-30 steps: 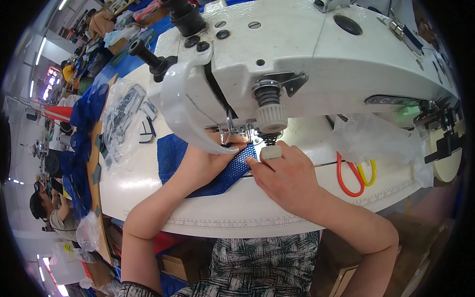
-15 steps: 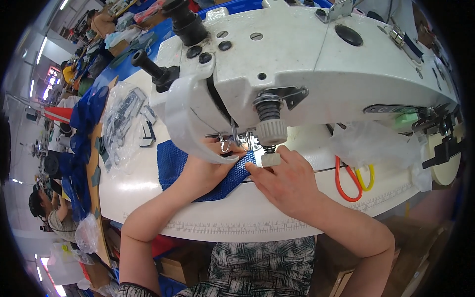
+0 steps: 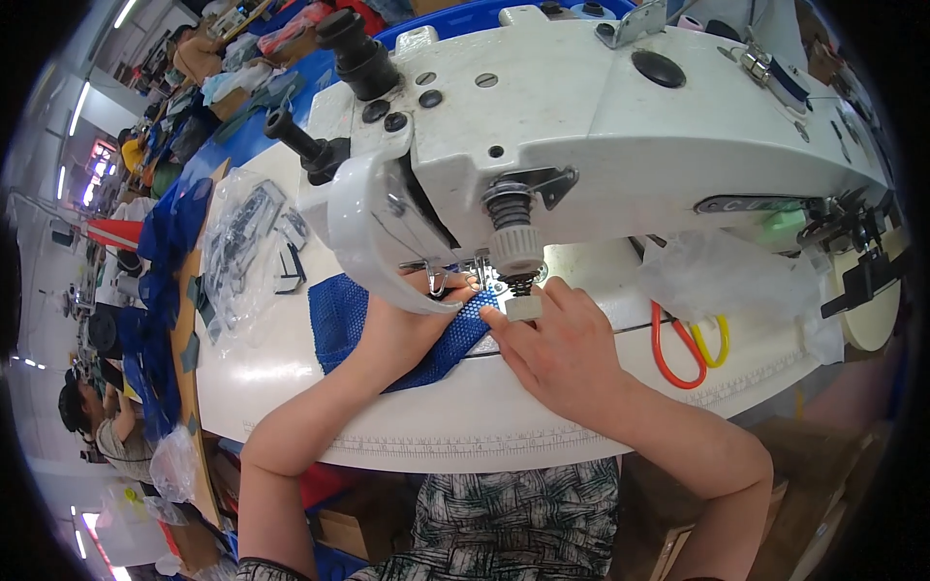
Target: Sewing blue mesh fabric and grey trim using an industrial sewing machine.
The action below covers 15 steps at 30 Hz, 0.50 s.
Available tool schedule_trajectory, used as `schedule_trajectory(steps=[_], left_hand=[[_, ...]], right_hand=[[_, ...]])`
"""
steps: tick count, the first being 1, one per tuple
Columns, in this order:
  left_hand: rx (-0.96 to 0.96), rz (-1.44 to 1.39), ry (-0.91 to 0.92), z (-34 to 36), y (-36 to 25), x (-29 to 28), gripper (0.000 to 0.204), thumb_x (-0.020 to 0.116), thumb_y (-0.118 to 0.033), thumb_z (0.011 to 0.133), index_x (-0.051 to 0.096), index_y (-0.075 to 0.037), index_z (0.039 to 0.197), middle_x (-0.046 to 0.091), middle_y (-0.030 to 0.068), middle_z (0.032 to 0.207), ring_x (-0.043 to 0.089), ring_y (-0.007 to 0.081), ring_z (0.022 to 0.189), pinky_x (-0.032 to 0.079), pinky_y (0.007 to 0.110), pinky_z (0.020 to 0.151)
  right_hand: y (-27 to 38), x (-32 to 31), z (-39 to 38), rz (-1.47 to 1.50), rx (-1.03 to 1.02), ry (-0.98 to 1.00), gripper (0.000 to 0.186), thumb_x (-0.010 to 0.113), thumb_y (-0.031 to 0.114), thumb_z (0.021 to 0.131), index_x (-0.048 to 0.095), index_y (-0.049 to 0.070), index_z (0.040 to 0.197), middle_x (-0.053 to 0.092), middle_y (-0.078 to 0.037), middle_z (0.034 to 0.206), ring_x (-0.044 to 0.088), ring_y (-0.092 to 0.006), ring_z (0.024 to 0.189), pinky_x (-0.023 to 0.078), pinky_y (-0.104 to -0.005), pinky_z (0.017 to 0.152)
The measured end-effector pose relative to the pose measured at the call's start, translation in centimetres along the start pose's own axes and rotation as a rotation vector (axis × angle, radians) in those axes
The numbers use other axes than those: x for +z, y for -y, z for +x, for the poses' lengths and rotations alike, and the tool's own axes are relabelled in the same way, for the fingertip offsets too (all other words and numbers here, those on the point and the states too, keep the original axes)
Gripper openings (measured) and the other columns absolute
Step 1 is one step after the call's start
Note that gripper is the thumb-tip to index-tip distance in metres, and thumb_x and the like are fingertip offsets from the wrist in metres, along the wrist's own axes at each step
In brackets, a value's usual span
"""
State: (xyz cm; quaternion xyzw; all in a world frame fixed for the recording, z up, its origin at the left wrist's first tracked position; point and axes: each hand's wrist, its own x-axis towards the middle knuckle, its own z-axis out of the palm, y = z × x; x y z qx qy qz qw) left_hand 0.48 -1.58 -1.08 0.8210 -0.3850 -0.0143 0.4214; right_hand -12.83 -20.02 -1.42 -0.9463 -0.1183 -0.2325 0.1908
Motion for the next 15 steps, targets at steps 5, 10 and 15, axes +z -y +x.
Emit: schedule_trajectory(steps=[5, 10, 15], left_hand=[[0.001, 0.036, 0.059, 0.6, -0.4, -0.5, 0.012, 0.082, -0.012, 0.085, 0.081, -0.003, 0.094, 0.070, 0.0132, 0.108, 0.065, 0.0332, 0.107, 0.054, 0.044, 0.088], [-0.006, 0.033, 0.078, 0.8, 0.0, -0.5, 0.013, 0.081, -0.013, 0.087, 0.080, -0.003, 0.095, 0.071, 0.0139, 0.108, 0.064, 0.0343, 0.107, 0.054, 0.045, 0.090], [0.036, 0.038, 0.088, 1.3, -0.2, -0.9, 0.015, 0.080, -0.014, 0.088, 0.079, -0.002, 0.096, 0.071, 0.0156, 0.104, 0.064, 0.0351, 0.107, 0.054, 0.046, 0.090]], right_hand=[[-0.7, -0.6, 0.0, 0.092, 0.011, -0.036, 0.033, 0.078, 0.013, 0.086, 0.075, 0.010, 0.118, 0.066, -0.017, 0.096, 0.062, -0.0265, 0.086, 0.049, -0.0388, 0.066], [-1.2, -2.4, 2.1, 0.733, 0.484, -0.286, 0.022, 0.065, -0.002, 0.093, 0.063, -0.001, 0.115, 0.069, -0.017, 0.103, 0.071, -0.0222, 0.085, 0.058, -0.0326, 0.068], [-3.3, -1.8, 1.9, 0.711, 0.386, -0.224, 0.017, 0.062, -0.002, 0.098, 0.063, -0.003, 0.115, 0.071, -0.016, 0.098, 0.073, -0.0235, 0.081, 0.060, -0.0334, 0.069]])
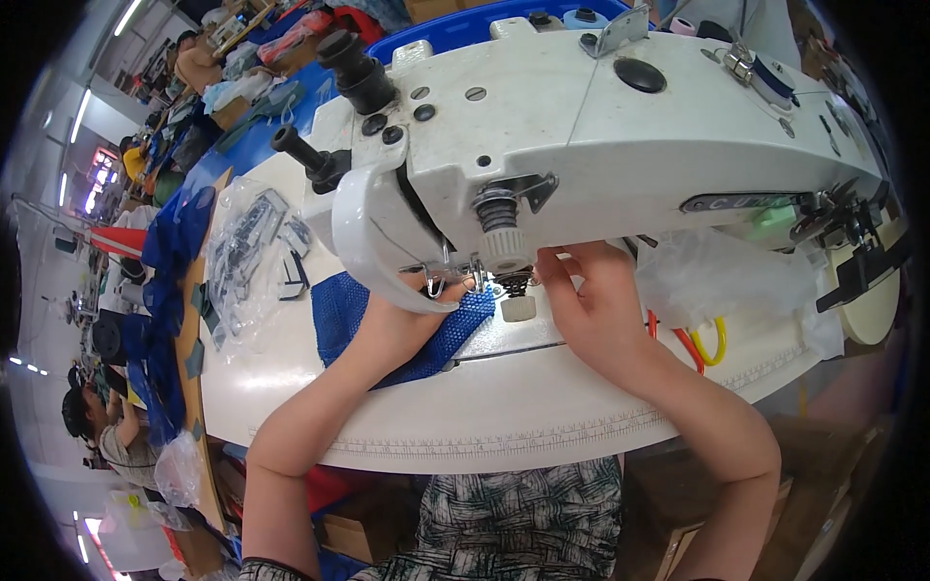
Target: Sewing blue mesh fabric and grey trim using an industrial sewing machine.
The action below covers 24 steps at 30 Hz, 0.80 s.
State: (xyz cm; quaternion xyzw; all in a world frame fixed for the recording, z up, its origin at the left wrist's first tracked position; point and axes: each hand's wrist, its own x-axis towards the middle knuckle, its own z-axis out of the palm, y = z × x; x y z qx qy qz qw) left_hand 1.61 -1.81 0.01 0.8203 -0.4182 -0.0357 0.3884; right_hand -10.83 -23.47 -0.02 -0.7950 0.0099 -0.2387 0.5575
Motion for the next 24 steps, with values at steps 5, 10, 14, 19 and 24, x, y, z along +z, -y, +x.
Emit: schedule_trajectory(steps=[5, 10, 14, 19, 24], left_hand=[[0.036, 0.047, -0.030, 0.2, 0.3, 0.1, 0.014, 0.079, -0.013, 0.089, 0.079, -0.001, 0.097, 0.070, 0.0160, 0.105, 0.064, 0.0351, 0.106, 0.054, 0.045, 0.090], [0.009, -0.067, -0.012, 0.2, 0.9, 0.0, 0.013, 0.079, -0.012, 0.089, 0.079, -0.002, 0.097, 0.069, 0.0159, 0.106, 0.065, 0.0347, 0.103, 0.055, 0.043, 0.088], [-0.059, -0.143, 0.053, 0.0, 0.5, -0.4, 0.013, 0.081, -0.012, 0.087, 0.080, -0.002, 0.096, 0.068, 0.0155, 0.110, 0.065, 0.0344, 0.103, 0.055, 0.042, 0.088], [-0.120, -0.170, 0.102, -0.3, -0.2, -0.6, 0.014, 0.083, -0.012, 0.087, 0.080, -0.003, 0.096, 0.065, 0.0153, 0.116, 0.065, 0.0342, 0.106, 0.055, 0.042, 0.088], [-0.147, -0.170, 0.124, -0.7, -0.5, -0.7, 0.013, 0.083, -0.012, 0.087, 0.080, -0.002, 0.095, 0.064, 0.0163, 0.118, 0.063, 0.0350, 0.110, 0.054, 0.043, 0.092]], right_hand=[[-1.1, 0.8, 0.3, -0.100, -0.202, -0.127, 0.016, 0.065, -0.003, 0.094, 0.065, -0.002, 0.110, 0.071, -0.018, 0.092, 0.071, -0.0305, 0.074, 0.059, -0.0381, 0.067], [-0.1, 0.4, 0.3, -0.310, -0.139, -0.103, 0.016, 0.067, -0.002, 0.092, 0.066, 0.001, 0.108, 0.074, -0.017, 0.091, 0.070, -0.0339, 0.069, 0.056, -0.0409, 0.063], [0.0, 0.5, 0.4, -0.361, -0.206, -0.150, 0.015, 0.067, -0.001, 0.092, 0.066, 0.002, 0.108, 0.074, -0.016, 0.088, 0.069, -0.0353, 0.064, 0.054, -0.0432, 0.060], [0.3, 0.4, 0.4, -0.410, -0.156, -0.122, 0.014, 0.067, 0.000, 0.093, 0.065, 0.002, 0.107, 0.074, -0.016, 0.089, 0.070, -0.0346, 0.066, 0.054, -0.0429, 0.060], [-0.3, 0.2, 0.2, -0.578, -0.224, -0.096, 0.016, 0.066, 0.000, 0.093, 0.065, 0.001, 0.108, 0.073, -0.016, 0.087, 0.073, -0.0338, 0.070, 0.056, -0.0415, 0.061]])
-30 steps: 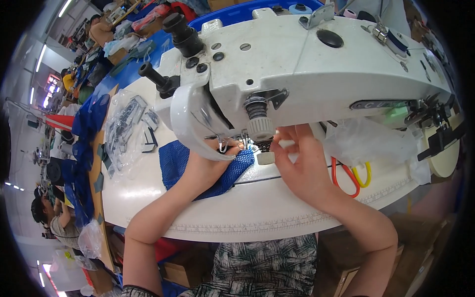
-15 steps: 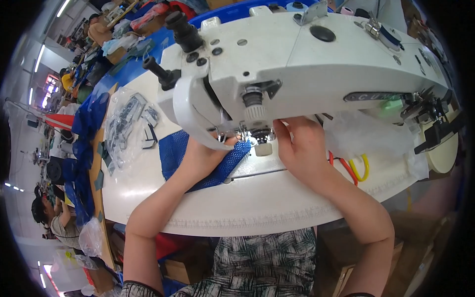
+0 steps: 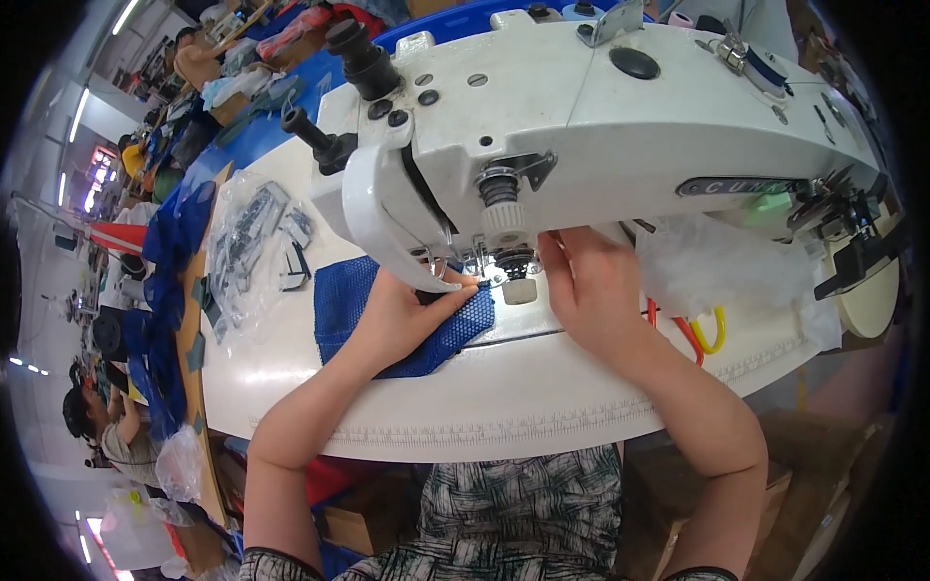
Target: Sewing blue mesh fabric and grey trim using an industrial sewing machine.
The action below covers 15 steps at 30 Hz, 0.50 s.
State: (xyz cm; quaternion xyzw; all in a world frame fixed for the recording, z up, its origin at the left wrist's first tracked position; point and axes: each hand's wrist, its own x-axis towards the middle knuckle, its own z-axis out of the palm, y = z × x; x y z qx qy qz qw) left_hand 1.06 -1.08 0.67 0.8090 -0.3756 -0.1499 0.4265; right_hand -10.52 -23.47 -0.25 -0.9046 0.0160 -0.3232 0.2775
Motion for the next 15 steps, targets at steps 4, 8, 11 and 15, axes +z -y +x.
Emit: schedule_trajectory(steps=[4, 8, 11, 15], left_hand=[[0.005, -0.017, -0.002, 0.2, 0.2, 0.1, 0.013, 0.083, -0.012, 0.087, 0.080, -0.002, 0.095, 0.064, 0.0164, 0.118, 0.063, 0.0357, 0.111, 0.053, 0.043, 0.093], [0.057, 0.017, -0.066, 0.1, 1.0, 0.6, 0.012, 0.082, -0.011, 0.087, 0.080, -0.002, 0.095, 0.066, 0.0162, 0.115, 0.063, 0.0341, 0.109, 0.054, 0.042, 0.090], [0.062, 0.033, -0.110, 0.2, 1.2, 1.0, 0.011, 0.082, -0.010, 0.087, 0.080, -0.003, 0.095, 0.068, 0.0154, 0.111, 0.064, 0.0332, 0.107, 0.055, 0.041, 0.089], [0.030, 0.087, -0.119, 0.6, 0.8, 0.9, 0.011, 0.081, -0.011, 0.088, 0.081, -0.003, 0.095, 0.071, 0.0139, 0.106, 0.064, 0.0334, 0.106, 0.054, 0.042, 0.090]], right_hand=[[0.2, 0.0, -0.2, 0.147, 0.000, -0.019, 0.019, 0.066, 0.001, 0.092, 0.063, 0.000, 0.110, 0.075, -0.016, 0.090, 0.074, -0.0327, 0.072, 0.059, -0.0395, 0.063], [0.2, 0.2, -0.3, 0.194, -0.007, -0.064, 0.021, 0.068, 0.003, 0.093, 0.062, 0.000, 0.112, 0.077, -0.015, 0.093, 0.076, -0.0315, 0.075, 0.060, -0.0378, 0.065], [0.3, 0.0, -0.4, 0.204, 0.065, -0.016, 0.020, 0.069, 0.004, 0.094, 0.061, 0.000, 0.112, 0.077, -0.014, 0.092, 0.076, -0.0312, 0.075, 0.060, -0.0375, 0.064], [0.3, -0.1, -0.3, 0.184, 0.040, -0.019, 0.019, 0.069, 0.005, 0.094, 0.061, 0.000, 0.111, 0.077, -0.014, 0.093, 0.076, -0.0308, 0.075, 0.060, -0.0373, 0.063]])
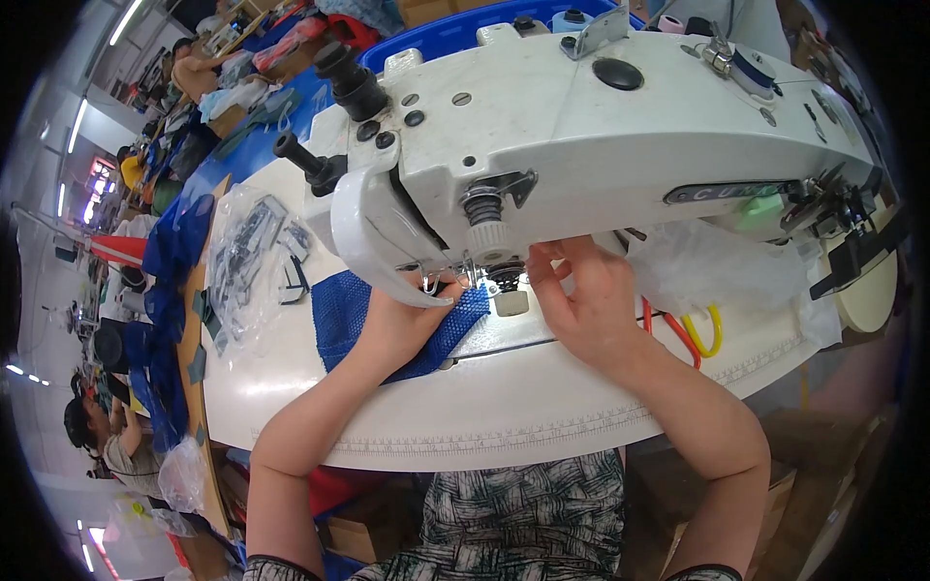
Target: Sewing blue mesh fabric and grey trim using an industrial sewing machine.
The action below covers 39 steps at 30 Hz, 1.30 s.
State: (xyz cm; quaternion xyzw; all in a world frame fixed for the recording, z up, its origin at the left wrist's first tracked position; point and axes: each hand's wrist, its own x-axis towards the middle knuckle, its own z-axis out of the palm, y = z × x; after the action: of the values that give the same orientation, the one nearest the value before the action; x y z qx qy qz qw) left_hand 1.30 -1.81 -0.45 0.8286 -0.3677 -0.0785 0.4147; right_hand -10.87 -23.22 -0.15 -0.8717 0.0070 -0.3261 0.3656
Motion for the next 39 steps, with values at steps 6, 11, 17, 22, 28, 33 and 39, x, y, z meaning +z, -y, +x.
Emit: schedule_trajectory(steps=[6, 11, 17, 22, 28, 33, 39], left_hand=[[0.031, 0.028, -0.039, 0.2, 0.1, 0.0, 0.012, 0.080, -0.012, 0.088, 0.080, -0.003, 0.096, 0.072, 0.0141, 0.109, 0.063, 0.0342, 0.107, 0.053, 0.044, 0.091], [0.031, 0.013, -0.053, 0.4, 0.1, 0.4, 0.011, 0.080, -0.011, 0.088, 0.080, -0.002, 0.095, 0.071, 0.0139, 0.109, 0.063, 0.0340, 0.108, 0.053, 0.044, 0.090], [0.033, 0.019, -0.096, 0.5, 0.5, -0.3, 0.012, 0.080, -0.009, 0.086, 0.079, -0.001, 0.095, 0.068, 0.0132, 0.109, 0.063, 0.0329, 0.106, 0.053, 0.042, 0.090], [0.140, 0.161, -0.174, 0.3, 1.1, -1.8, 0.010, 0.081, -0.007, 0.083, 0.079, -0.001, 0.091, 0.066, 0.0118, 0.106, 0.062, 0.0304, 0.101, 0.053, 0.041, 0.088], [-0.225, -0.144, 0.000, 1.0, -0.1, -4.8, 0.015, 0.076, -0.015, 0.094, 0.078, -0.001, 0.099, 0.070, 0.0094, 0.092, 0.066, 0.0227, 0.080, 0.053, 0.034, 0.076], [-0.132, 0.192, -0.002, 1.9, 0.6, -7.6, 0.025, 0.082, -0.016, 0.087, 0.074, -0.003, 0.106, 0.066, 0.0076, 0.078, 0.060, 0.0197, 0.069, 0.048, 0.034, 0.065], [-0.178, 0.371, 0.056, 2.2, 1.2, -10.0, 0.021, 0.084, -0.011, 0.079, 0.067, -0.003, 0.087, 0.063, 0.0112, 0.071, 0.062, 0.0259, 0.066, 0.047, 0.039, 0.062]], right_hand=[[-0.2, 0.1, 0.1, 0.027, 0.003, -0.001, 0.019, 0.069, 0.005, 0.094, 0.061, 0.000, 0.111, 0.077, -0.014, 0.093, 0.076, -0.0304, 0.076, 0.060, -0.0367, 0.063], [-0.2, -0.1, 0.1, -0.021, -0.041, -0.005, 0.022, 0.069, 0.004, 0.095, 0.060, 0.001, 0.115, 0.076, -0.013, 0.091, 0.076, -0.0295, 0.075, 0.059, -0.0363, 0.063], [1.1, 0.3, -0.2, 0.039, 0.219, 0.033, 0.023, 0.067, 0.000, 0.091, 0.060, 0.001, 0.112, 0.074, -0.011, 0.087, 0.073, -0.0251, 0.069, 0.056, -0.0356, 0.058], [0.5, 1.1, -0.9, -0.037, 0.126, 0.126, 0.015, 0.071, 0.007, 0.087, 0.059, 0.000, 0.094, 0.066, -0.013, 0.076, 0.066, -0.0297, 0.064, 0.050, -0.0404, 0.056], [0.2, 1.8, -1.3, -0.084, 0.070, 0.140, 0.031, 0.074, 0.019, 0.090, 0.055, 0.001, 0.074, 0.058, -0.016, 0.069, 0.060, -0.0372, 0.061, 0.045, -0.0471, 0.056], [-0.4, 1.5, -1.5, -0.107, 0.076, 0.176, 0.039, 0.075, 0.023, 0.093, 0.053, 0.002, 0.068, 0.056, -0.017, 0.068, 0.059, -0.0380, 0.060, 0.044, -0.0484, 0.055], [0.1, 1.7, -1.3, 0.009, 0.085, 0.180, 0.023, 0.074, 0.018, 0.093, 0.066, 0.000, 0.080, 0.064, -0.018, 0.073, 0.063, -0.0368, 0.063, 0.049, -0.0467, 0.058]])
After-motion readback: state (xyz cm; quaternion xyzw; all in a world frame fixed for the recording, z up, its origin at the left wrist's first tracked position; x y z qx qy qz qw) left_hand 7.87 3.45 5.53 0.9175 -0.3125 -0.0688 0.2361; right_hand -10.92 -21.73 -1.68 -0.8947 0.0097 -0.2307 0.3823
